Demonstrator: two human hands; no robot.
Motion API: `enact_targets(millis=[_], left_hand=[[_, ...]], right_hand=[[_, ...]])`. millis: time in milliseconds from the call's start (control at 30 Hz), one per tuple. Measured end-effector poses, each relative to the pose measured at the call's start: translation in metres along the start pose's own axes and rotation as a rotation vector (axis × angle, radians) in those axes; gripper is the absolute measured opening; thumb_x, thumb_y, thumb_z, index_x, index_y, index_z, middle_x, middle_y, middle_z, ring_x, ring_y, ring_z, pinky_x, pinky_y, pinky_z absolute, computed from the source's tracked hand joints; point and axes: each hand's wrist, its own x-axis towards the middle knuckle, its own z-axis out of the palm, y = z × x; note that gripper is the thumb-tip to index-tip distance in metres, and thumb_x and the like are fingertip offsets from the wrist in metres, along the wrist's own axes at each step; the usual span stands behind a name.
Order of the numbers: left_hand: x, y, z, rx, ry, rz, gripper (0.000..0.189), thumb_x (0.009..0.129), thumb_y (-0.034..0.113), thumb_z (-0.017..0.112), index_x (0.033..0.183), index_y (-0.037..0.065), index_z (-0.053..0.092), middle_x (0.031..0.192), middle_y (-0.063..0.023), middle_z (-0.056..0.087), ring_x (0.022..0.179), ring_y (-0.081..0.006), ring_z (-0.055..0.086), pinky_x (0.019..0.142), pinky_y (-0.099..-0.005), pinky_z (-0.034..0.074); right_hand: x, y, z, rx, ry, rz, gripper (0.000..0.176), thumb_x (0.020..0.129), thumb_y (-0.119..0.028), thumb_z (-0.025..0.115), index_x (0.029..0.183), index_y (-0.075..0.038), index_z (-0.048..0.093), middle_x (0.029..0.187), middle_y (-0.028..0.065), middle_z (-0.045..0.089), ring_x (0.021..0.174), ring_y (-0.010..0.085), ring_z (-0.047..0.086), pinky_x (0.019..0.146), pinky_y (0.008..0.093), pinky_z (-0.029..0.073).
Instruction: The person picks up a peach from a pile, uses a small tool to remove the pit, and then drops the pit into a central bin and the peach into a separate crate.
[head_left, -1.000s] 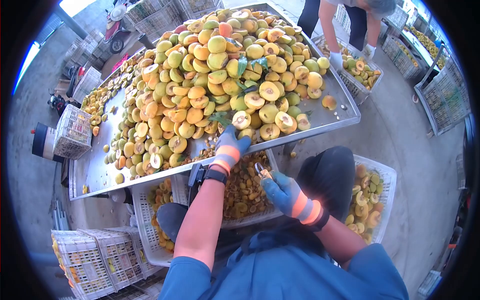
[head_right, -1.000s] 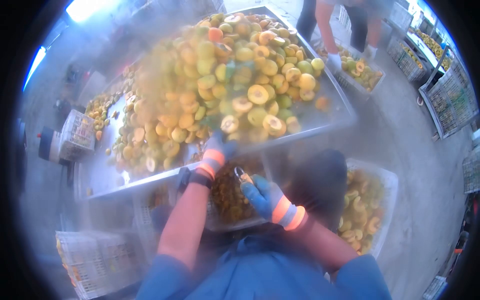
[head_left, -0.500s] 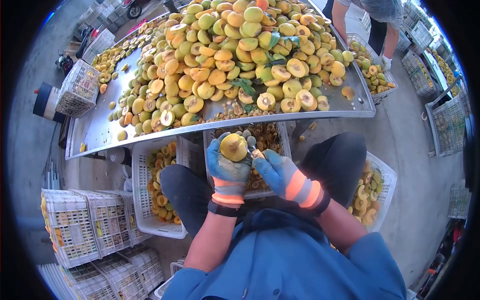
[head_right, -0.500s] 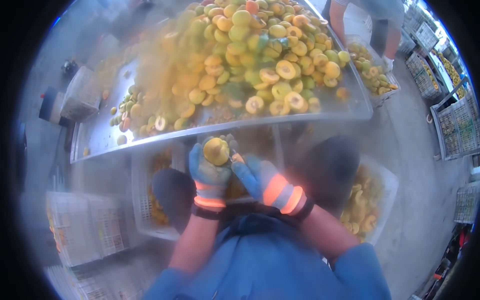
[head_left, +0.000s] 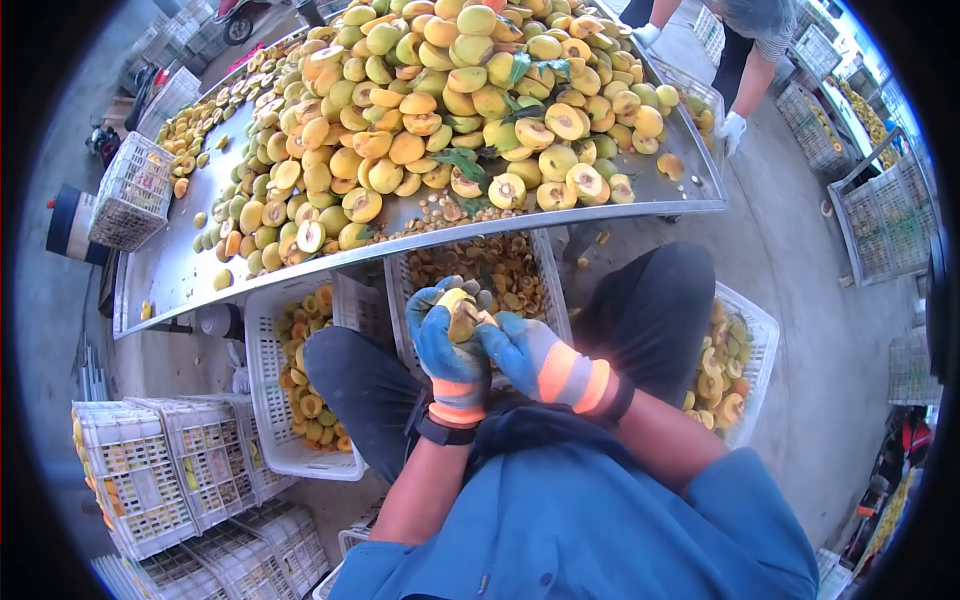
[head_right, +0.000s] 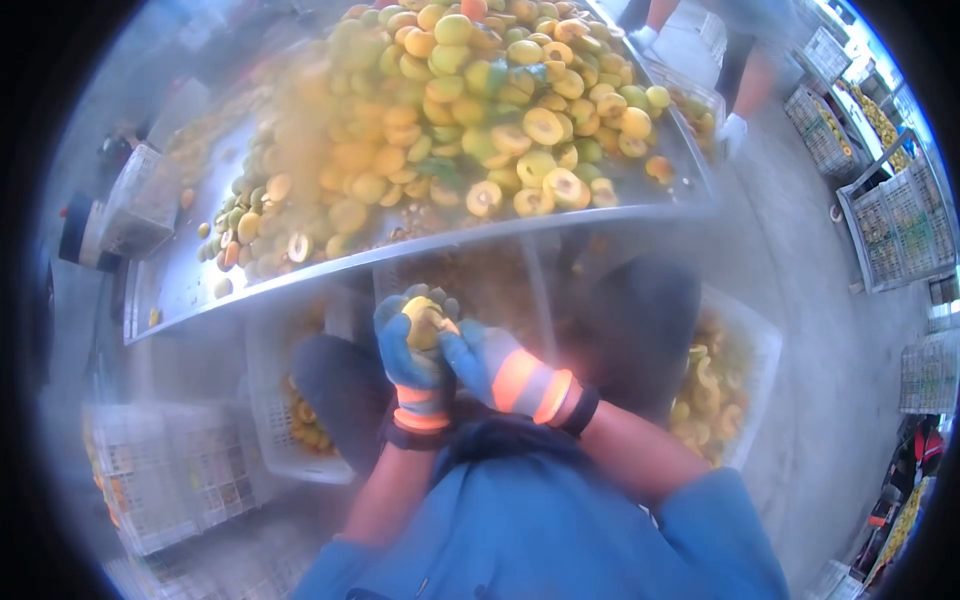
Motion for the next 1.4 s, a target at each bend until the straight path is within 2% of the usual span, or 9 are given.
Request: enact_targets(millis=[167,367,467,567,767,1100,1200,1300,1400], left_hand=[[-0.002,-0.006,-0.002,0.115,-0.011,-0.006,0.033,0.113,0.032,0.043,0.121,0.006,0.06,0.112,-0.0121,0.067,0.101,-0.0244,0.068,0.093,-0.0384,0.06],[-0.003,-0.006,0.006,0.092,0.063,-0.073,0.039,0.114,0.038,0.042,0.116,0.006,0.062,0.101,-0.0105,0.069,0.085,-0.0204,0.067,0.08,-0.0338,0.059],[-0.002,-0.001,0.004,0.104,0.073,-0.128,0.04,0.114,0.041,0.043,0.113,0.006,0.063,0.095,-0.0102,0.069,0.078,-0.0192,0.066,0.073,-0.0322,0.057],[-0.005,-0.003,0.004,0.147,0.078,-0.13,0.043,0.114,0.045,0.045,0.113,0.006,0.063,0.092,-0.01,0.069,0.076,-0.0187,0.066,0.071,-0.0314,0.057],[-0.011,0.003,0.01,-0.04,0.065,-0.22,0.049,0.11,0.054,0.053,0.116,0.007,0.064,0.094,-0.0102,0.07,0.08,-0.0191,0.068,0.074,-0.0319,0.059],[-0.011,-0.026,-0.033,0.207,0.012,-0.121,0.05,0.11,0.055,0.053,0.111,0.006,0.065,0.087,-0.0099,0.07,0.078,-0.0208,0.067,0.073,-0.0338,0.057],[-0.012,-0.026,-0.036,0.219,-0.074,-0.141,0.051,0.11,0.056,0.053,0.113,0.006,0.064,0.092,-0.0094,0.07,0.08,-0.0211,0.068,0.074,-0.0341,0.058],[-0.01,-0.025,-0.037,0.149,-0.177,-0.204,0.052,0.11,0.056,0.052,0.117,0.006,0.063,0.102,-0.0089,0.07,0.085,-0.0221,0.071,0.079,-0.0359,0.061],[-0.01,-0.022,-0.028,0.035,-0.204,-0.314,0.049,0.111,0.054,0.052,0.12,0.007,0.062,0.108,-0.01,0.069,0.095,-0.0232,0.071,0.084,-0.0382,0.061]], right_hand=[[-0.002,0.001,0.001,-0.103,-0.036,-0.044,0.042,0.113,-0.032,0.047,0.113,0.003,0.07,0.098,0.0281,0.074,0.092,0.0457,0.072,0.077,0.0518,0.054],[-0.005,0.012,-0.005,-0.665,-0.132,-0.474,0.03,0.103,-0.009,0.056,0.128,0.004,0.062,0.104,0.025,0.067,0.084,0.0421,0.071,0.069,0.0506,0.057],[-0.001,0.027,-0.005,-0.404,-0.126,-0.472,0.03,0.098,-0.005,0.06,0.127,0.005,0.061,0.103,0.0253,0.066,0.083,0.0419,0.071,0.068,0.0491,0.057],[0.006,0.041,0.001,-0.155,-0.12,-0.487,0.033,0.11,-0.031,0.049,0.116,-0.004,0.068,0.083,0.0153,0.068,0.069,0.0304,0.066,0.064,0.0427,0.052],[0.002,0.002,-0.028,0.771,-0.447,0.693,0.038,0.108,-0.048,0.056,0.094,-0.013,0.061,0.067,-0.0027,0.049,0.054,0.0097,0.045,0.048,0.0249,0.032],[-0.004,-0.001,-0.012,0.501,-0.41,0.591,0.037,0.107,-0.049,0.056,0.091,-0.016,0.06,0.066,-0.0038,0.047,0.051,0.0097,0.041,0.044,0.0265,0.03],[-0.005,0.014,-0.026,0.876,-0.583,0.78,0.037,0.108,-0.048,0.056,0.09,-0.017,0.06,0.064,-0.0055,0.044,0.048,0.0081,0.038,0.043,0.0255,0.027],[-0.008,0.016,-0.024,0.927,-0.55,0.765,0.037,0.11,-0.048,0.054,0.093,-0.015,0.059,0.061,-0.0059,0.041,0.044,0.0071,0.035,0.039,0.024,0.026],[-0.007,0.037,-0.03,1.239,-0.788,0.741,0.038,0.111,-0.047,0.052,0.097,-0.013,0.058,0.06,-0.0046,0.043,0.042,0.0075,0.037,0.037,0.0229,0.028]])
